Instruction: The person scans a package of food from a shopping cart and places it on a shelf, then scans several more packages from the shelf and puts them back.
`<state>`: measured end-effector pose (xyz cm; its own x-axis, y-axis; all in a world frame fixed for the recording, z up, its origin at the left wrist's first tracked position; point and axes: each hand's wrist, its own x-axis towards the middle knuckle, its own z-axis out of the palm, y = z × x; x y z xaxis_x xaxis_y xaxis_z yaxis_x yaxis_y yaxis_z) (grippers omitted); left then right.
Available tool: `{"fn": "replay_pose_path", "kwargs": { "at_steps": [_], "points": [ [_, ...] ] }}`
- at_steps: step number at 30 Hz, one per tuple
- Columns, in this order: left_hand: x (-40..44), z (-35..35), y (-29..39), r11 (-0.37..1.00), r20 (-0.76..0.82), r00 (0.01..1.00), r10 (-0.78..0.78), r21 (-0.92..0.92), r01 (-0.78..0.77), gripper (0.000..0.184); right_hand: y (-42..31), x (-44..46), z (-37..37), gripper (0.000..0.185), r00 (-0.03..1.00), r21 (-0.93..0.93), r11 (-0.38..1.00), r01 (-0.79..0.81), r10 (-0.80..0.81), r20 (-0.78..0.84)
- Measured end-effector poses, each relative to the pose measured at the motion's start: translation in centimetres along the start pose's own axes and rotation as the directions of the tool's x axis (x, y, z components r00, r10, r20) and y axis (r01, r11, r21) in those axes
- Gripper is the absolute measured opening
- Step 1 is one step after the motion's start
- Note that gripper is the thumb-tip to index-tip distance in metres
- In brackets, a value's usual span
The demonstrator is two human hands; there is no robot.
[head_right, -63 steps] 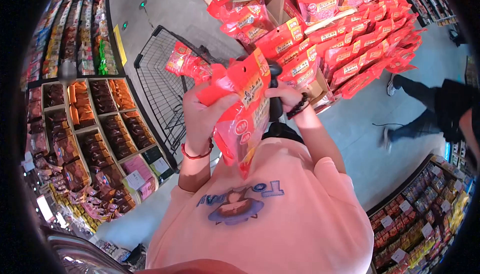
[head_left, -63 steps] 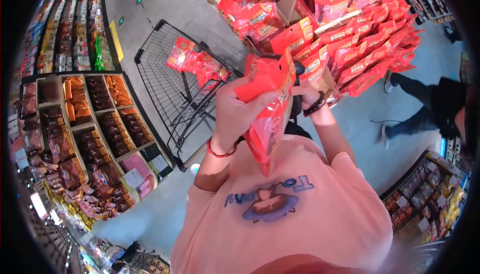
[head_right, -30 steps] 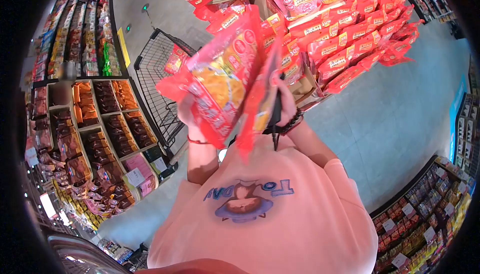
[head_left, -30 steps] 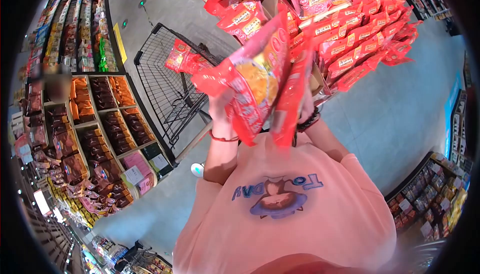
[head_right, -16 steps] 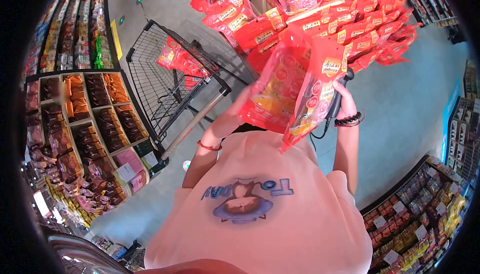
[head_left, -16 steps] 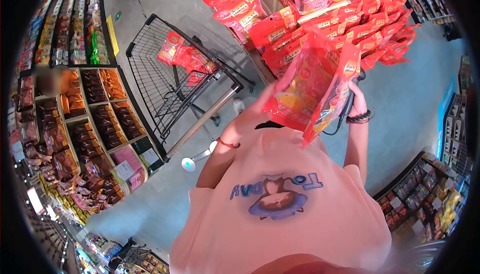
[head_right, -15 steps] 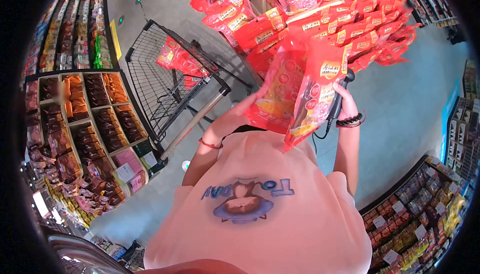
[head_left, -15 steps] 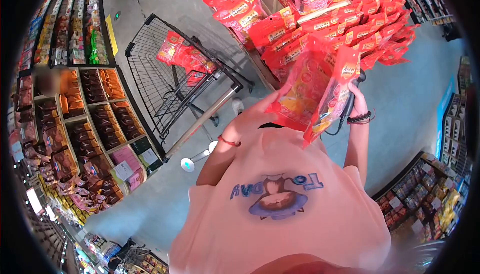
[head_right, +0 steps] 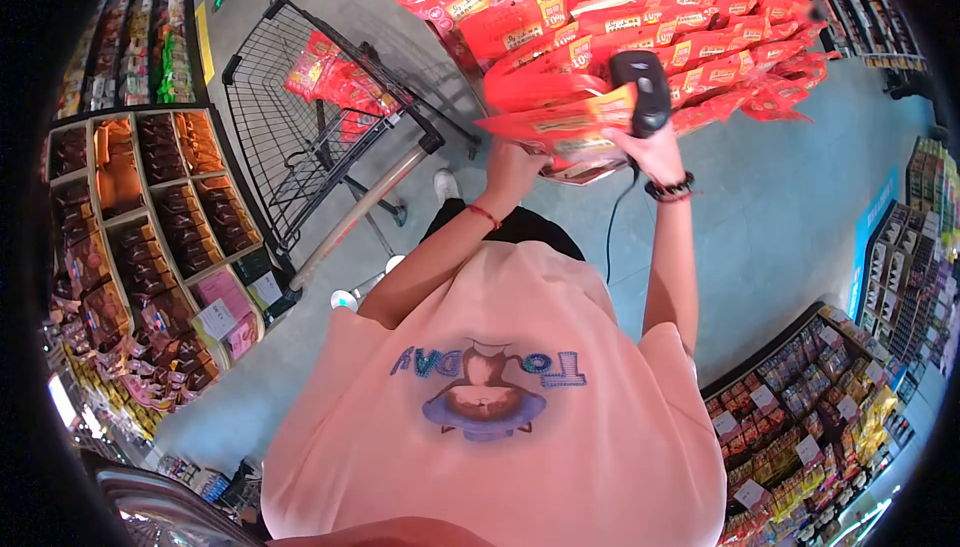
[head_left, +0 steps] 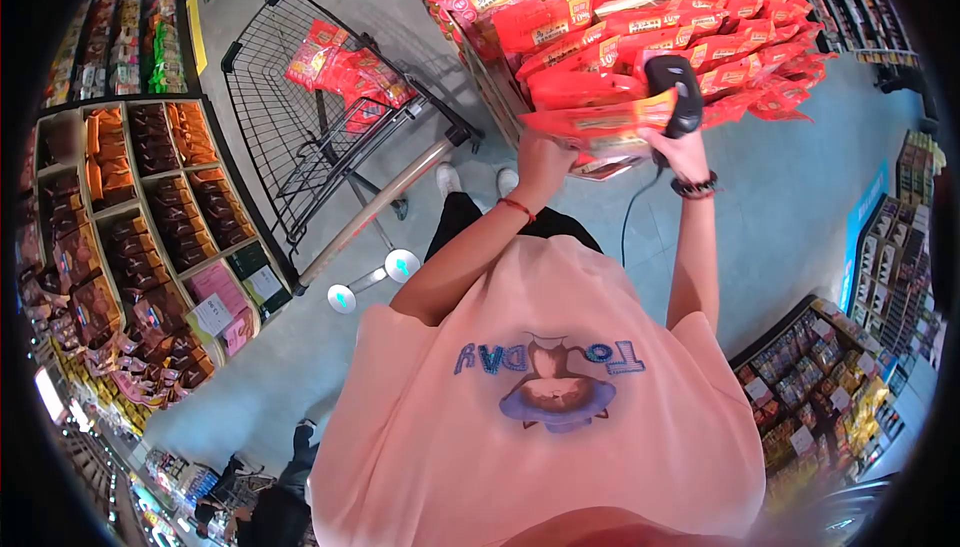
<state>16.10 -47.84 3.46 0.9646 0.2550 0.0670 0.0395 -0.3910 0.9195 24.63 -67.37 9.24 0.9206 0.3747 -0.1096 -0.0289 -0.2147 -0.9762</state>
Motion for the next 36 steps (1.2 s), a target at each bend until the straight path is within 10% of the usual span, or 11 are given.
{"fn": "replay_pose_path", "kwargs": {
  "at_steps": [3,5,11,26,30,36],
  "points": [
    [0.2,1.4,-3.0,0.965,-0.171,0.976,0.132,0.248,-0.087,0.023,1.7,2.2,2.1,0.024,0.998,-0.189,0.98,0.066,-0.063,0.021],
    [-0.1,1.6,-3.1,0.923,-0.242,0.946,0.214,0.367,-0.115,0.024,2.3,2.6,2.6,0.023,0.997,-0.112,0.991,-0.07,0.075,0.034],
    [-1.0,4.5,-3.1,0.962,-0.167,0.957,-0.238,0.095,0.256,0.026,2.6,0.5,1.0,0.02,0.979,-0.014,0.985,-0.174,0.171,-0.115],
    [-1.4,3.7,-3.8,0.973,-0.07,0.973,-0.222,0.052,0.226,0.016,6.6,1.8,0.3,0.011,0.972,0.131,0.973,-0.189,0.204,-0.115],
    [-2.0,3.2,-3.8,0.959,-0.231,0.973,0.027,0.282,0.041,0.013,5.9,0.7,1.6,0.017,0.947,-0.012,0.991,-0.135,0.125,-0.295],
    [-2.3,2.1,-4.6,0.912,0.021,0.982,-0.19,0.373,0.169,0.012,4.7,-2.7,3.3,0.026,0.897,-0.231,0.956,-0.182,0.065,-0.437]
  ]
}}
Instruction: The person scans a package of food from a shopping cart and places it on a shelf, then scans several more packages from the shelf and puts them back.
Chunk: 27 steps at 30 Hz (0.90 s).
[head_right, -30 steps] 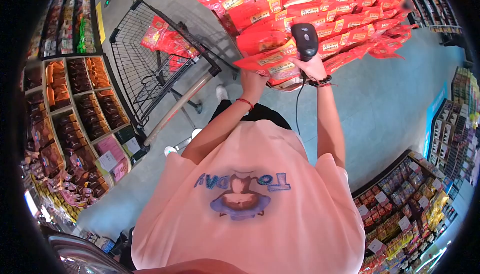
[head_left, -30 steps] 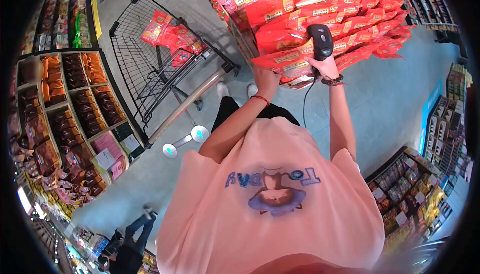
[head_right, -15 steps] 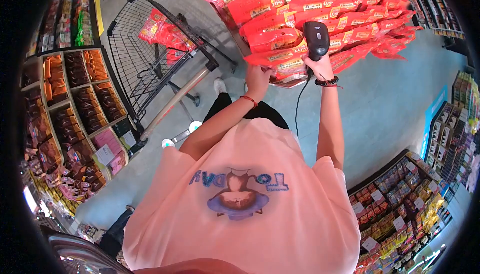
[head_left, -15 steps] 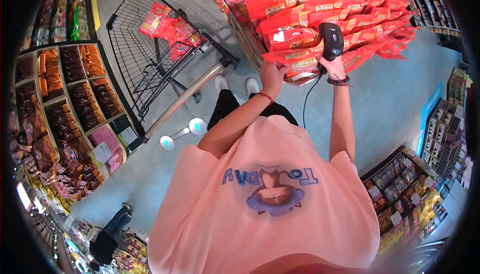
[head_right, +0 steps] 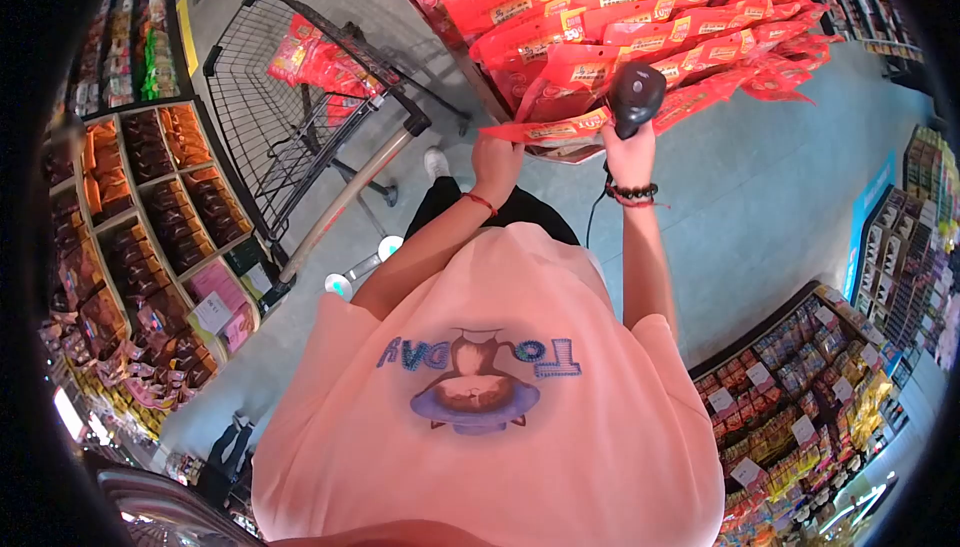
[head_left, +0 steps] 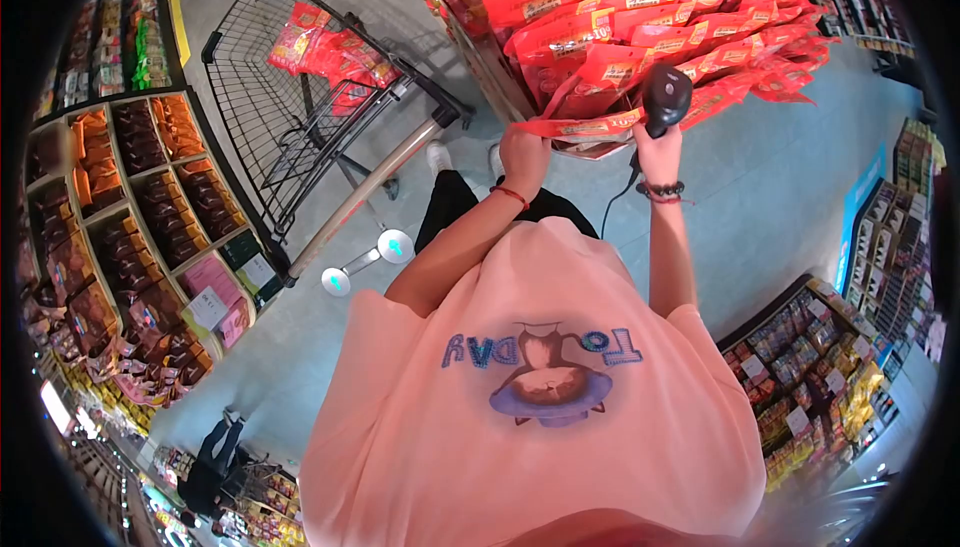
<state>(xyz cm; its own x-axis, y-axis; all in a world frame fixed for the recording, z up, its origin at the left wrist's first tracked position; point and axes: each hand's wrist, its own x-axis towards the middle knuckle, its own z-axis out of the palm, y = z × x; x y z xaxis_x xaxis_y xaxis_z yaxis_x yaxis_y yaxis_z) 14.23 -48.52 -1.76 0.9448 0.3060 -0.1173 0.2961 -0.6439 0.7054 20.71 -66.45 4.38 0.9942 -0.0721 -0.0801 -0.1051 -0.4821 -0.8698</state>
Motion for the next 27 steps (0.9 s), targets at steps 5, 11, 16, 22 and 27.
{"fn": "replay_pose_path", "kwargs": {
  "at_steps": [5,11,16,22,27],
  "points": [
    [0.2,0.3,0.3,0.989,-0.164,0.977,0.14,0.079,-0.129,0.007,1.4,-2.4,-1.3,0.028,0.999,-0.113,0.993,-0.032,0.031,-0.013],
    [-1.5,1.8,-1.0,0.969,0.003,0.978,0.208,0.134,-0.206,0.012,5.8,-2.9,1.6,0.025,0.981,0.241,0.952,-0.191,0.177,0.08],
    [-0.9,0.6,-0.4,0.982,0.272,0.954,0.125,0.102,-0.158,0.019,7.6,-1.2,2.3,0.021,0.974,0.161,0.976,-0.149,0.117,0.192],
    [-0.2,-2.1,1.4,0.978,0.265,0.961,0.074,-0.208,-0.018,0.028,7.0,-1.1,2.4,0.017,0.943,0.355,0.884,-0.303,0.224,0.247],
    [2.4,-1.9,2.6,0.958,0.124,0.973,0.193,-0.238,-0.16,0.035,6.9,-0.3,3.2,0.018,0.933,0.435,0.827,-0.356,0.29,0.211]
  ]
}}
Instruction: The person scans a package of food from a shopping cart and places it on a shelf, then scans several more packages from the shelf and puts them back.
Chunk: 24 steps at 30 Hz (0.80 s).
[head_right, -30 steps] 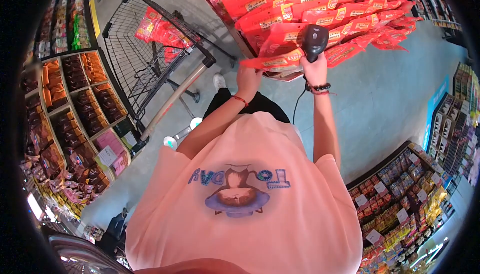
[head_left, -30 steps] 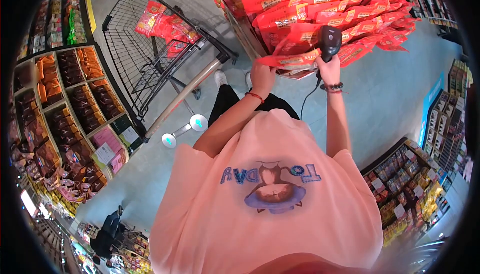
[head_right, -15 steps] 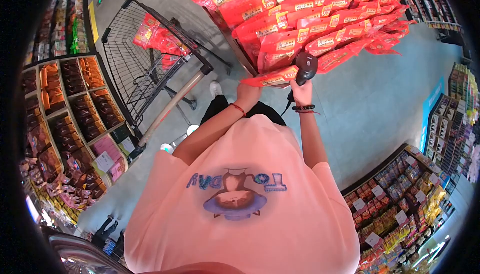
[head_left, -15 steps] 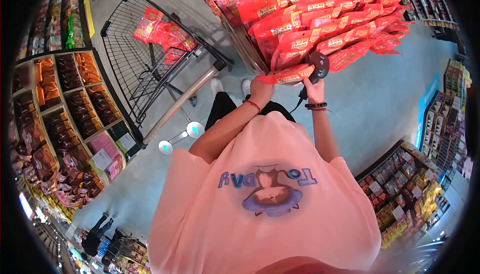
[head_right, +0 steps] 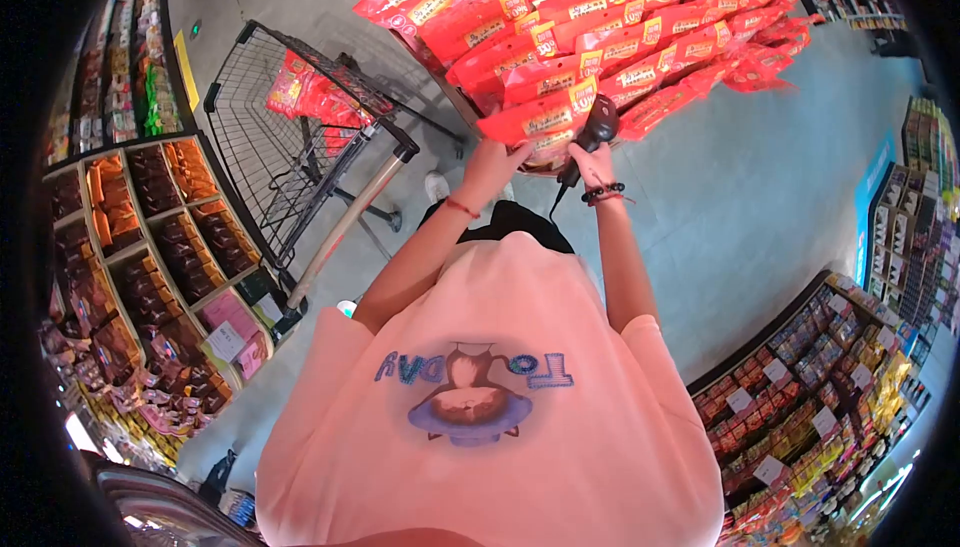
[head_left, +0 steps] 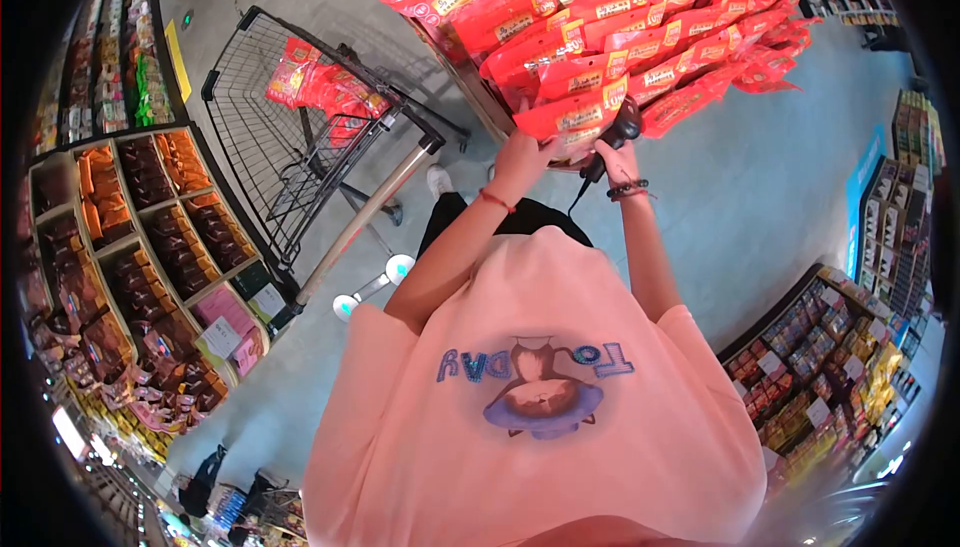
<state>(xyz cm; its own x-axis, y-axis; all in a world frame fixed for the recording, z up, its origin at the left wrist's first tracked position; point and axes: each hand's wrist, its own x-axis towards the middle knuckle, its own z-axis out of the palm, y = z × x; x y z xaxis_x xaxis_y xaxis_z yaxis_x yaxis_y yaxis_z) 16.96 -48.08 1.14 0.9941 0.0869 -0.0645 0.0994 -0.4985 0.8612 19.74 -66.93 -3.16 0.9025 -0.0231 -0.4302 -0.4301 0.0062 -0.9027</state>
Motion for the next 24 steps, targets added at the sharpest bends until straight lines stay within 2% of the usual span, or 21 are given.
{"fn": "replay_pose_path", "kwargs": {
  "at_steps": [1,4,5,7,10,11,13,14,16,18,19,22,23,24],
  "points": [
    [0.6,-0.3,0.3,0.982,0.212,0.96,-0.183,0.091,0.167,0.04,-0.4,-0.4,0.0,0.016,0.999,-0.038,0.999,0.03,-0.029,0.021],
    [0.4,-1.1,2.1,0.991,0.21,0.974,-0.079,0.119,0.055,0.049,0.0,-0.2,-0.1,0.014,0.996,0.037,0.999,0.034,-0.037,0.085],
    [0.1,-1.1,2.1,0.998,0.136,0.99,-0.037,0.053,0.03,0.05,0.2,-0.6,-0.3,0.014,0.998,0.061,0.998,-0.007,0.002,0.069],
    [-0.4,-1.3,2.1,0.997,-0.024,0.999,0.032,-0.072,-0.034,0.054,-0.6,-1.0,0.0,0.014,0.996,0.044,0.998,0.038,-0.042,0.075],
    [1.0,-1.4,-0.6,0.953,-0.127,0.966,0.224,-0.177,-0.244,0.056,-0.4,-0.8,0.2,0.015,0.996,-0.016,0.999,0.043,-0.041,0.079],
    [1.1,-1.2,-0.9,0.922,-0.035,0.99,0.135,-0.363,-0.138,0.055,-0.3,-0.8,0.2,0.016,0.996,-0.047,0.998,0.029,-0.025,0.081],
    [1.3,-1.3,-0.5,0.743,0.186,0.983,0.001,-0.658,0.124,0.051,-0.1,-0.9,0.4,0.017,0.998,-0.093,0.996,0.016,-0.011,0.059],
    [1.7,-1.5,-1.0,0.777,0.216,0.976,-0.003,-0.614,0.138,0.053,-0.1,-0.8,0.5,0.017,0.999,-0.116,0.993,0.011,-0.005,0.049],
    [2.3,-1.6,-2.4,0.841,0.275,0.961,-0.012,-0.517,0.159,0.055,0.3,-0.7,0.5,0.022,0.993,-0.119,0.988,0.096,-0.087,0.085],
    [0.9,-1.0,-3.3,0.894,0.082,0.986,-0.143,-0.417,0.164,0.04,0.4,-0.8,0.5,0.025,0.981,-0.16,0.971,0.177,-0.161,0.112],
    [0.2,-1.1,-2.7,0.914,-0.019,0.981,-0.194,-0.366,0.174,0.033,0.6,-0.6,0.7,0.03,0.984,-0.17,0.976,0.137,-0.114,0.139],
    [-1.4,-2.1,0.2,0.95,-0.116,0.963,-0.242,-0.231,0.211,0.027,0.8,-0.6,1.2,0.031,0.978,-0.015,0.982,0.187,-0.185,0.094],
    [-1.2,-1.6,-0.6,0.945,-0.097,0.966,-0.241,-0.249,0.211,0.031,0.3,-0.7,0.5,0.03,0.979,-0.211,0.958,0.193,-0.176,0.099],
    [-0.8,-1.5,-0.9,0.971,-0.099,0.981,-0.165,-0.192,0.143,0.032,0.9,-0.3,0.0,0.029,0.985,-0.216,0.962,0.167,-0.153,0.08]
  ]
}}
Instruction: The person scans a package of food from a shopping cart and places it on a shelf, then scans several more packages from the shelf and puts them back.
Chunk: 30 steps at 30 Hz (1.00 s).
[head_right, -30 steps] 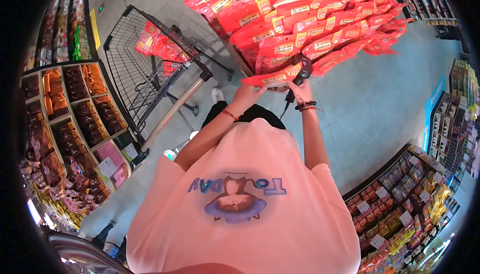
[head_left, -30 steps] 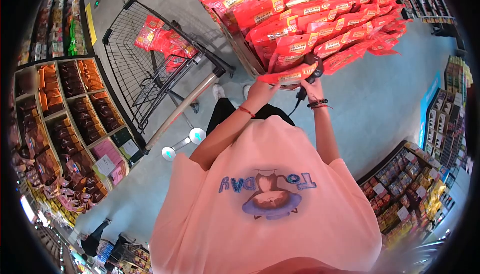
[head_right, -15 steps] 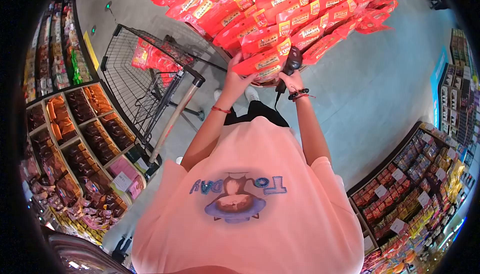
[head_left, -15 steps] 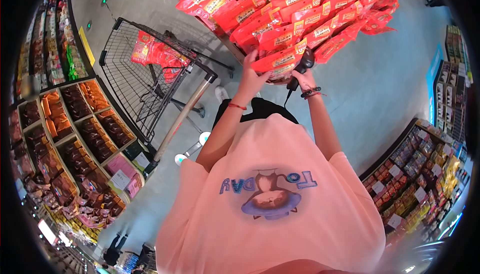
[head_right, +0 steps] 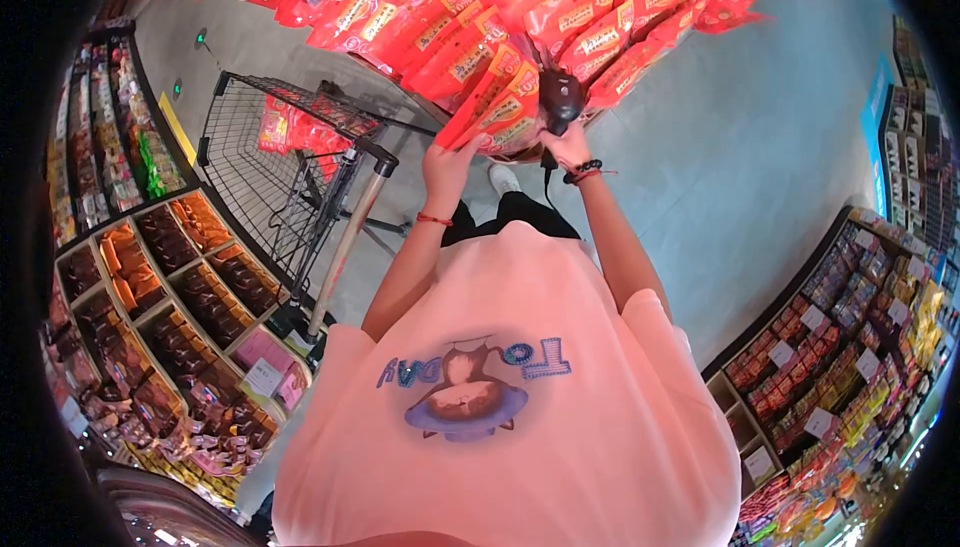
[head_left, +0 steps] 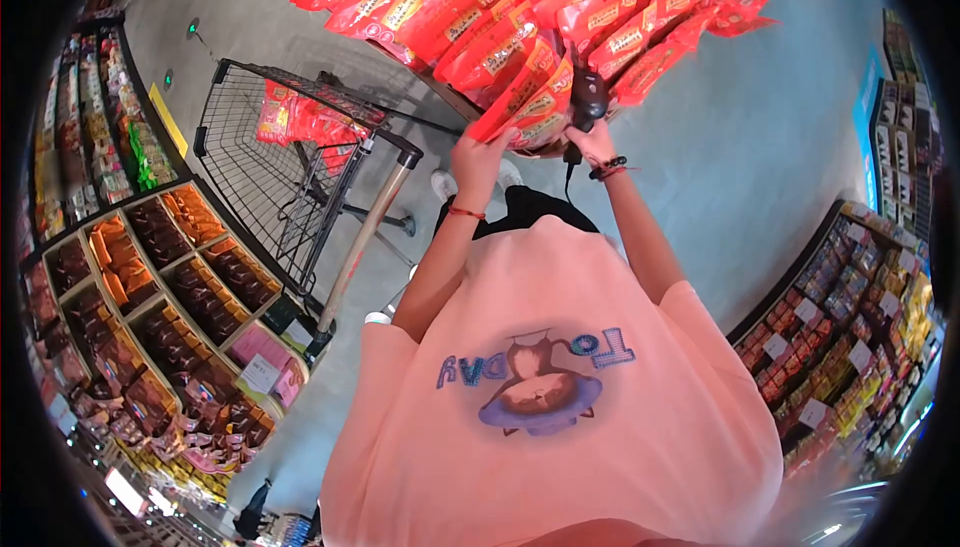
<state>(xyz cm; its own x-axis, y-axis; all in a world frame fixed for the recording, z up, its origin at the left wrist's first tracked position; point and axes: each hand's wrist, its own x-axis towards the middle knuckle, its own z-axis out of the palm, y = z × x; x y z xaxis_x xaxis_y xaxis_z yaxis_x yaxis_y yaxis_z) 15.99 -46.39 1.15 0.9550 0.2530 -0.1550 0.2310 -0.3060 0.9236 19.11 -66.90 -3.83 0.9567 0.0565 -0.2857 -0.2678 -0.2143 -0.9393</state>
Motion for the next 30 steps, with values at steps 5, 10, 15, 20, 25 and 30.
{"fn": "replay_pose_path", "kwargs": {
  "at_steps": [5,10,15,20,25,30],
  "points": [
    [0.1,1.3,-2.8,0.98,0.08,0.977,0.195,-0.041,-0.192,0.033,2.3,0.7,0.1,0.029,0.996,-0.082,0.996,0.041,-0.048,-0.081],
    [-0.1,0.0,-0.1,0.988,0.124,0.991,0.052,0.137,-0.069,0.028,1.6,-0.1,0.2,0.029,0.986,-0.133,0.989,-0.06,0.039,-0.161],
    [-0.2,-0.1,0.7,0.954,0.025,0.995,0.095,0.283,-0.098,0.028,2.0,0.1,0.2,0.027,0.994,-0.083,0.996,0.016,-0.025,-0.102],
    [-0.5,1.1,2.0,0.908,-0.047,0.995,0.09,0.413,-0.063,0.031,2.4,0.9,-0.4,0.026,0.994,0.168,0.983,-0.075,0.06,0.093],
    [-1.1,0.2,1.1,0.959,-0.096,0.994,0.046,0.281,-0.017,0.031,2.3,-0.7,-1.0,0.023,0.981,0.381,0.904,-0.194,0.19,0.05],
    [-3.5,-0.4,1.8,0.968,-0.107,0.994,0.004,0.25,0.023,0.029,1.1,-1.8,-0.1,0.026,0.984,0.595,0.793,-0.133,0.176,-0.015]
  ]
}}
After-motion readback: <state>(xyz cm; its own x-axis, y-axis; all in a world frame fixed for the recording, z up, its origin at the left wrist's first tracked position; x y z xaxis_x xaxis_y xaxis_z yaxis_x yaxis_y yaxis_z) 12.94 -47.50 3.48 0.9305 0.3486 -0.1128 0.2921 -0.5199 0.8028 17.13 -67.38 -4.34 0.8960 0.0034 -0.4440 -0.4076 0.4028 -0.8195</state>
